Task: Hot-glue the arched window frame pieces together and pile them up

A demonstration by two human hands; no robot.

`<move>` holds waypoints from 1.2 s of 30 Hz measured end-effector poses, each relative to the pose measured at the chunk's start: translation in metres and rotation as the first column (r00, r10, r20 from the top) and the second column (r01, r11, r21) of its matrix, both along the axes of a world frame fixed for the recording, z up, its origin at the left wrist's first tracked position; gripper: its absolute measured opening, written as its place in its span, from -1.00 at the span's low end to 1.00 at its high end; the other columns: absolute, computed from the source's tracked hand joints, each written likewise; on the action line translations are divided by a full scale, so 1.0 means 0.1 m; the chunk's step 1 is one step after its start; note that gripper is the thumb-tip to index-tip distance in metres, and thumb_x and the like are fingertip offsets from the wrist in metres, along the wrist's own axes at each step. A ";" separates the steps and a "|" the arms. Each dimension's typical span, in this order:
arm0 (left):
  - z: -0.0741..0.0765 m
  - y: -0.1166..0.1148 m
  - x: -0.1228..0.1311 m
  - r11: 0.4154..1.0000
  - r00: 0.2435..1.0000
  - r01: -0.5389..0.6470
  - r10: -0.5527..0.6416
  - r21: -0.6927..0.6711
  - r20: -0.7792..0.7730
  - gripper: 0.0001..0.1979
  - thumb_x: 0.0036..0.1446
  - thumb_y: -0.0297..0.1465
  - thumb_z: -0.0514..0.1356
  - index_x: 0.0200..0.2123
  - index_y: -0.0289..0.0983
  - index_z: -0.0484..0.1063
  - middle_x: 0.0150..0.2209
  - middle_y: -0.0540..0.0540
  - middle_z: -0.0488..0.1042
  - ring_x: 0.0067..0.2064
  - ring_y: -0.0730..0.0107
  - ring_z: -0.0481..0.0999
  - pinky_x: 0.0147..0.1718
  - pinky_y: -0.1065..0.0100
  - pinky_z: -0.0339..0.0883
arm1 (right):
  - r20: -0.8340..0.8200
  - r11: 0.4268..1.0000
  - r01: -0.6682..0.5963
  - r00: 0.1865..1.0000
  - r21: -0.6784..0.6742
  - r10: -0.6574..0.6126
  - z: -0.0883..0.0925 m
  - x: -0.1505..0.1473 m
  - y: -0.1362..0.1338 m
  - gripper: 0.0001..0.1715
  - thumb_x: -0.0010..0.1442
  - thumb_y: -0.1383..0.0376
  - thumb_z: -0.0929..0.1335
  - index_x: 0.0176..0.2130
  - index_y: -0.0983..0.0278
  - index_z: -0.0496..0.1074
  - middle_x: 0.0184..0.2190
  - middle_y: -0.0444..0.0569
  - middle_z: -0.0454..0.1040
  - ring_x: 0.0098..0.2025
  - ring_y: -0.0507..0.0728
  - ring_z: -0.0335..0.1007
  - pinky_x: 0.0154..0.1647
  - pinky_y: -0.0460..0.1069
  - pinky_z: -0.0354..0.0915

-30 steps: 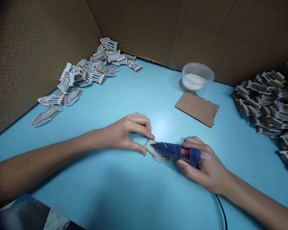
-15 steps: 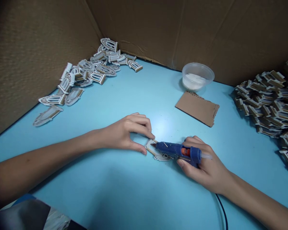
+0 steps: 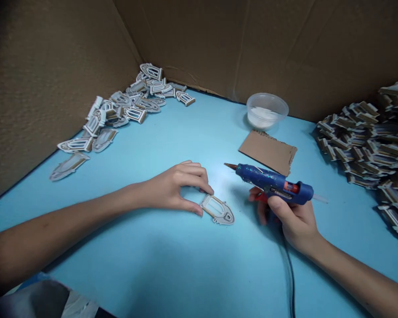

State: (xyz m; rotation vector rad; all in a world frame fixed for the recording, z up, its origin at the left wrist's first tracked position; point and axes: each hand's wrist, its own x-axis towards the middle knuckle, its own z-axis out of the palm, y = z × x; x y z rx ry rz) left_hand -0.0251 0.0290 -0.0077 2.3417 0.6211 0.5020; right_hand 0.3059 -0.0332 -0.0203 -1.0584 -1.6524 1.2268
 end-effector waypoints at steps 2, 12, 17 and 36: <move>0.00 0.01 -0.01 1.000 1.000 0.006 -0.007 -0.011 -0.016 -0.56 0.12 -0.10 0.47 -0.05 -0.23 0.58 -0.20 -0.03 0.55 -0.13 0.40 0.50 -0.06 0.34 0.21 | 0.150 0.965 0.141 0.973 0.221 -0.177 0.00 0.04 0.09 -0.81 0.42 0.17 0.36 -0.08 0.19 0.52 -0.25 0.02 0.56 -0.48 0.11 0.40 -0.45 0.04 0.31; 0.09 -0.17 -0.03 0.990 0.984 0.025 -0.001 0.137 -0.178 -0.53 0.24 -0.13 0.33 0.17 -0.13 0.45 -0.03 -0.16 0.41 -0.05 0.26 0.44 -0.04 0.25 0.34 | 0.657 0.855 0.173 0.573 0.488 -0.491 0.04 -0.01 0.34 -0.66 0.24 0.19 0.40 -0.03 0.22 0.29 -0.13 0.03 0.46 -0.30 0.21 0.39 -0.35 0.04 0.19; 0.05 -0.20 0.03 0.966 0.994 -0.093 0.105 0.243 -0.039 -0.77 0.19 -0.26 0.26 -0.07 -0.09 0.53 -0.03 -0.13 0.41 -0.11 0.24 0.46 -0.15 0.24 0.47 | 0.563 0.823 0.200 0.643 0.532 -0.520 0.04 -0.07 0.32 -0.71 0.21 0.26 0.40 -0.08 0.18 0.29 -0.10 0.01 0.40 -0.21 0.22 0.39 -0.24 0.06 0.26; 0.90 1.03 3.58 0.875 0.988 -0.141 0.097 0.464 0.119 -0.68 0.30 -0.15 0.26 -0.09 -0.30 0.55 -0.10 -0.13 0.37 -0.12 0.33 0.46 -0.04 0.29 0.41 | -0.346 0.754 0.570 0.815 0.327 -0.466 -0.16 0.03 0.66 -0.50 0.50 0.00 0.20 0.29 0.13 0.09 -0.09 -0.05 0.53 -0.08 0.18 0.51 -0.05 0.11 0.46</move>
